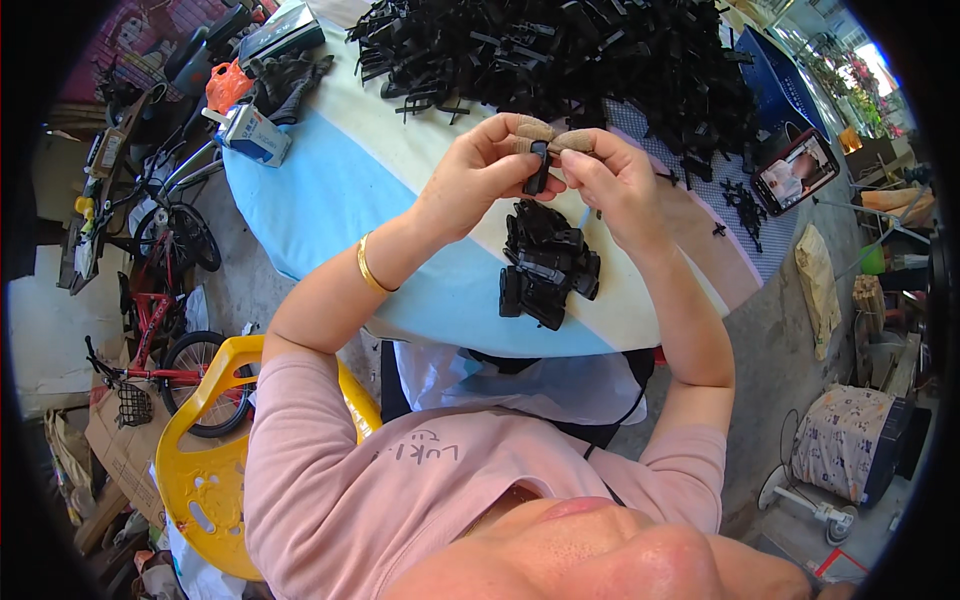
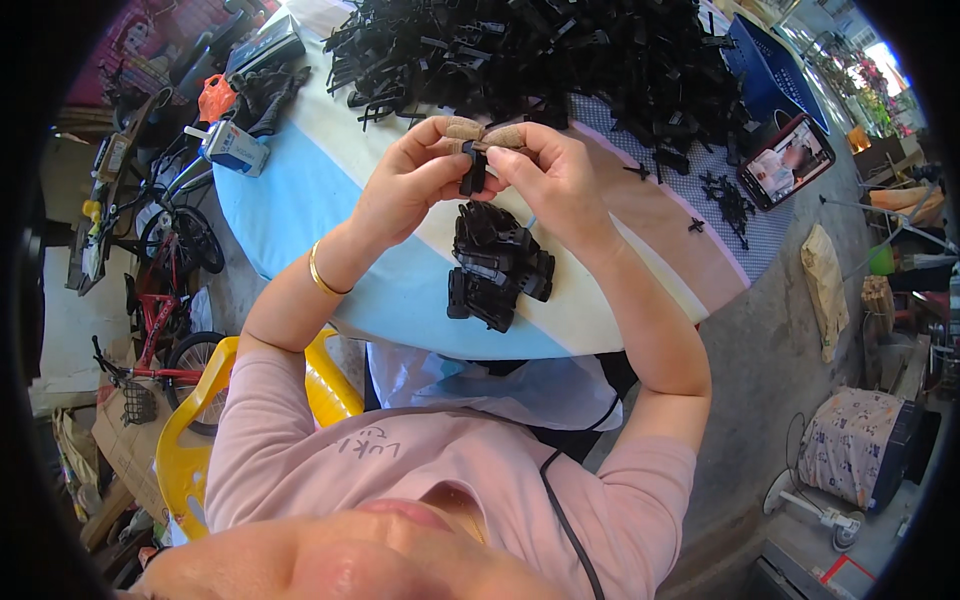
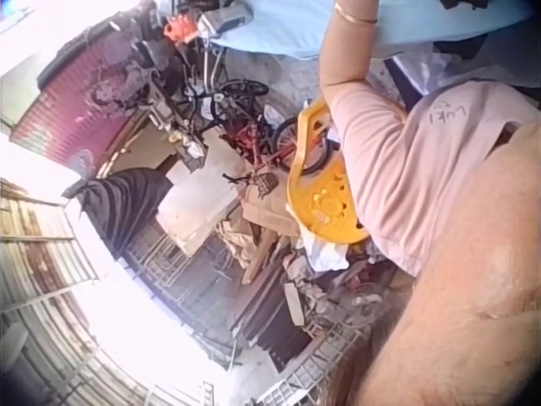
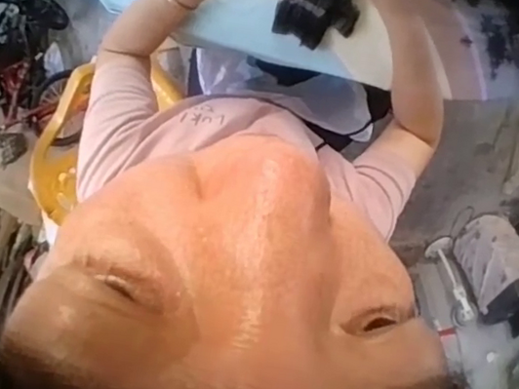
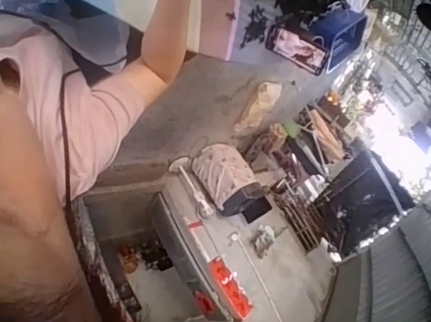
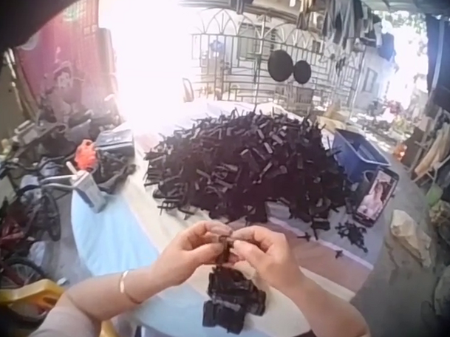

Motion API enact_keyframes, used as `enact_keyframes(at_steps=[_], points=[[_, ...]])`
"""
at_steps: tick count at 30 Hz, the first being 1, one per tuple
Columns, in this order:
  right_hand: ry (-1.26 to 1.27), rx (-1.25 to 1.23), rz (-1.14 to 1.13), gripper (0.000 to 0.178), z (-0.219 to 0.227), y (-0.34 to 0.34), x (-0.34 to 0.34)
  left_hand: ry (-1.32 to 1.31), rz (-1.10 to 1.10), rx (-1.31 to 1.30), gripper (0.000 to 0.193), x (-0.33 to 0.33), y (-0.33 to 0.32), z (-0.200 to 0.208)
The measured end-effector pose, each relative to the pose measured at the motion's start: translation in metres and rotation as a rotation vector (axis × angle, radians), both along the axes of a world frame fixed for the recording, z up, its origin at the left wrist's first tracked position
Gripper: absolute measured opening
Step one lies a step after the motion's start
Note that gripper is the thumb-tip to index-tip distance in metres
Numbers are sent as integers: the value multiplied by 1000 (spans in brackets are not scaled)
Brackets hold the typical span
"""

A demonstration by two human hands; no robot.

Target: Manually assembling small black plastic components at a workspace.

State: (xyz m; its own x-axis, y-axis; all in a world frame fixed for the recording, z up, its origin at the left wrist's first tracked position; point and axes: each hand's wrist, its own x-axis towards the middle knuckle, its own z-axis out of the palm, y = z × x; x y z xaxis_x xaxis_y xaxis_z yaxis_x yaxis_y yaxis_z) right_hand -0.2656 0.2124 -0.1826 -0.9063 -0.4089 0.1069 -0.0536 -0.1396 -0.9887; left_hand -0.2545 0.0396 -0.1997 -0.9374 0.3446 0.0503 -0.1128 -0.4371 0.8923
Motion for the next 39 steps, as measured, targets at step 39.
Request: enact_keyframes(at_steps=[39], points=[[194,-409,1075,12,68,0,56,551,17,-822,17,-5,6,-17]])
